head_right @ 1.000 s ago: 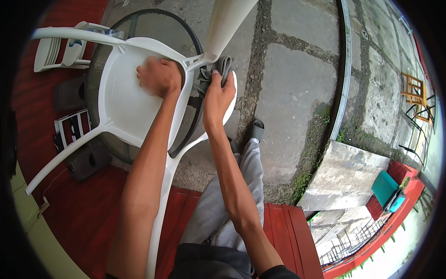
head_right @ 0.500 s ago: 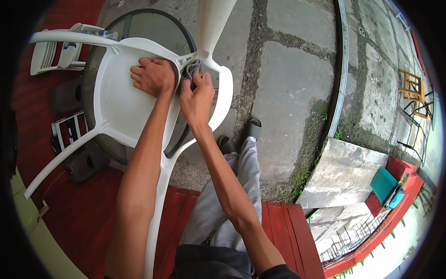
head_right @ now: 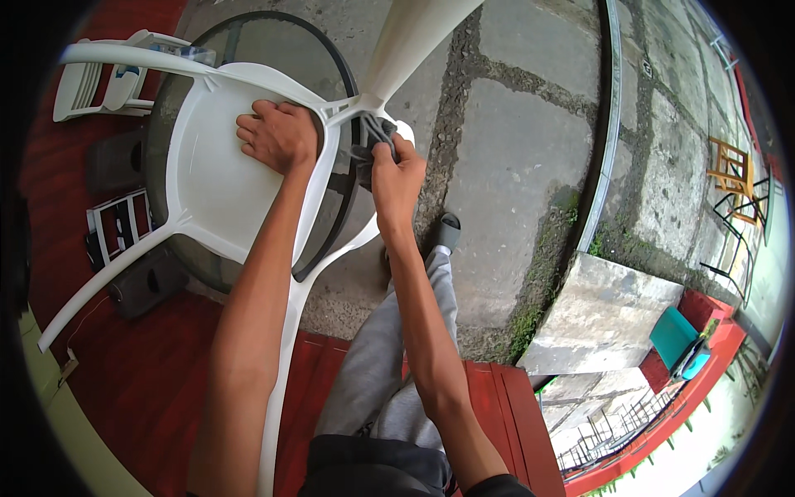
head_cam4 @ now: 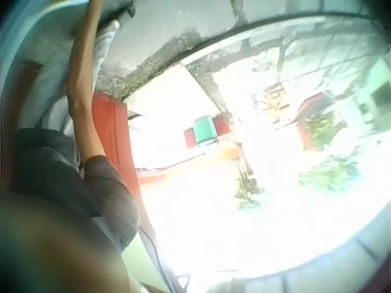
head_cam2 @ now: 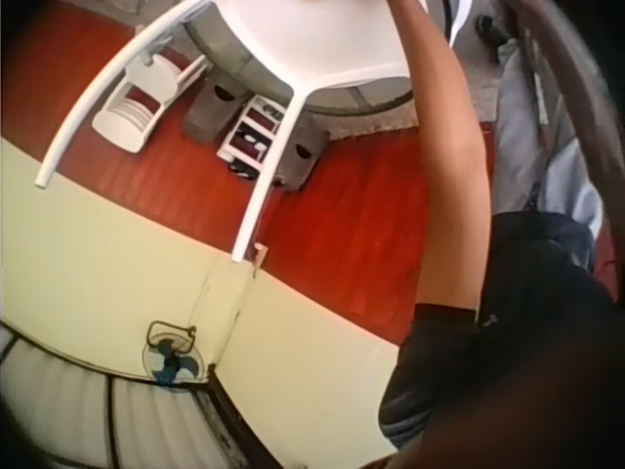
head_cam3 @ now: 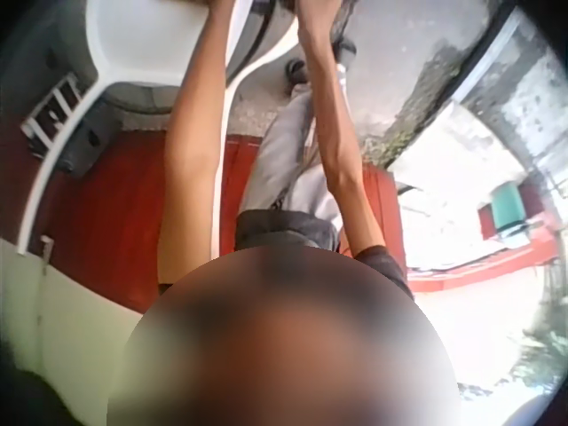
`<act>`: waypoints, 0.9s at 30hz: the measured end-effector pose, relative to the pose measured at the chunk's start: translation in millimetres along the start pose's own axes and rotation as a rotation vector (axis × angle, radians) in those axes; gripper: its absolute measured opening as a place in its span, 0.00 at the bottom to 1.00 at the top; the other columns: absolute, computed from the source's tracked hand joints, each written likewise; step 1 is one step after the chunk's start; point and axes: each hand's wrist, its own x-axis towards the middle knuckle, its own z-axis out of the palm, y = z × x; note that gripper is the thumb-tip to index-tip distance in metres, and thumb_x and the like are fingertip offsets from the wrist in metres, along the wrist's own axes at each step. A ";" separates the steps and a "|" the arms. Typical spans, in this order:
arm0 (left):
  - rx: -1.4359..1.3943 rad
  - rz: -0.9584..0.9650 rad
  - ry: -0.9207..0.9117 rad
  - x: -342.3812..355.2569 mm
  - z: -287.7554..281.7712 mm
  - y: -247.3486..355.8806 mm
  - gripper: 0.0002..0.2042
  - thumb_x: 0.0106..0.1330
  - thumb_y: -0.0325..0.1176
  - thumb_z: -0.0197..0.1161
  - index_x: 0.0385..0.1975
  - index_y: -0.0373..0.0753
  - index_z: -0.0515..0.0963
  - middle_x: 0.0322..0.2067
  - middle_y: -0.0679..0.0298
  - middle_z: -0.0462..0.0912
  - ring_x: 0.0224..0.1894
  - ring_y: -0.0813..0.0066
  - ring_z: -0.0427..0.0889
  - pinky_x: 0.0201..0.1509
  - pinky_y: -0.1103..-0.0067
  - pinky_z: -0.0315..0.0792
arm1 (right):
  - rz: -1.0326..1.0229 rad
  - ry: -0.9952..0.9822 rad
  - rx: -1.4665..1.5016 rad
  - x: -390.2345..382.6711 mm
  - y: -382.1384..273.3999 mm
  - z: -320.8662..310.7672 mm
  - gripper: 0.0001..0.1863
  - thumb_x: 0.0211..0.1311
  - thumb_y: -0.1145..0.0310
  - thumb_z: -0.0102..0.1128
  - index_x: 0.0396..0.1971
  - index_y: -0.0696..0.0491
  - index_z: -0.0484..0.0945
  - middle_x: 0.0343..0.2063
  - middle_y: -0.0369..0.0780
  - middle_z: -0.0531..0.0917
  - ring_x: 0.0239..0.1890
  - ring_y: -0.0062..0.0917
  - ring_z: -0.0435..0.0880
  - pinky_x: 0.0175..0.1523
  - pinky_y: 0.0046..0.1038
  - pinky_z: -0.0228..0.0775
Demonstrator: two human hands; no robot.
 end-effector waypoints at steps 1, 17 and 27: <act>0.015 -0.009 -0.035 0.0 0.1 -0.1 0.10 0.62 0.39 0.54 0.34 0.38 0.72 0.40 0.55 0.72 0.46 0.58 0.71 0.49 0.66 0.65 | -0.019 0.139 0.059 0.4 -1.0 0.2 0.06 0.59 0.75 0.54 0.24 0.60 0.74 0.21 0.26 0.71 0.24 0.11 0.63 0.29 0.21 0.57; -0.056 -0.035 -0.045 0.7 -2.0 -0.4 0.09 0.63 0.39 0.54 0.35 0.40 0.74 0.41 0.53 0.72 0.48 0.56 0.72 0.51 0.63 0.65 | 0.297 -0.329 0.404 -11.7 -2.8 -27.7 0.13 0.57 0.70 0.57 0.42 0.55 0.77 0.34 0.35 0.82 0.35 0.21 0.82 0.40 0.23 0.75; -0.076 -0.036 -0.058 -0.8 -4.4 -2.5 0.09 0.63 0.38 0.55 0.35 0.40 0.73 0.43 0.54 0.71 0.47 0.57 0.72 0.50 0.64 0.65 | -0.008 -0.351 -0.089 -30.8 -6.5 -46.1 0.07 0.66 0.76 0.62 0.43 0.58 0.80 0.32 0.28 0.79 0.35 0.10 0.74 0.43 0.18 0.68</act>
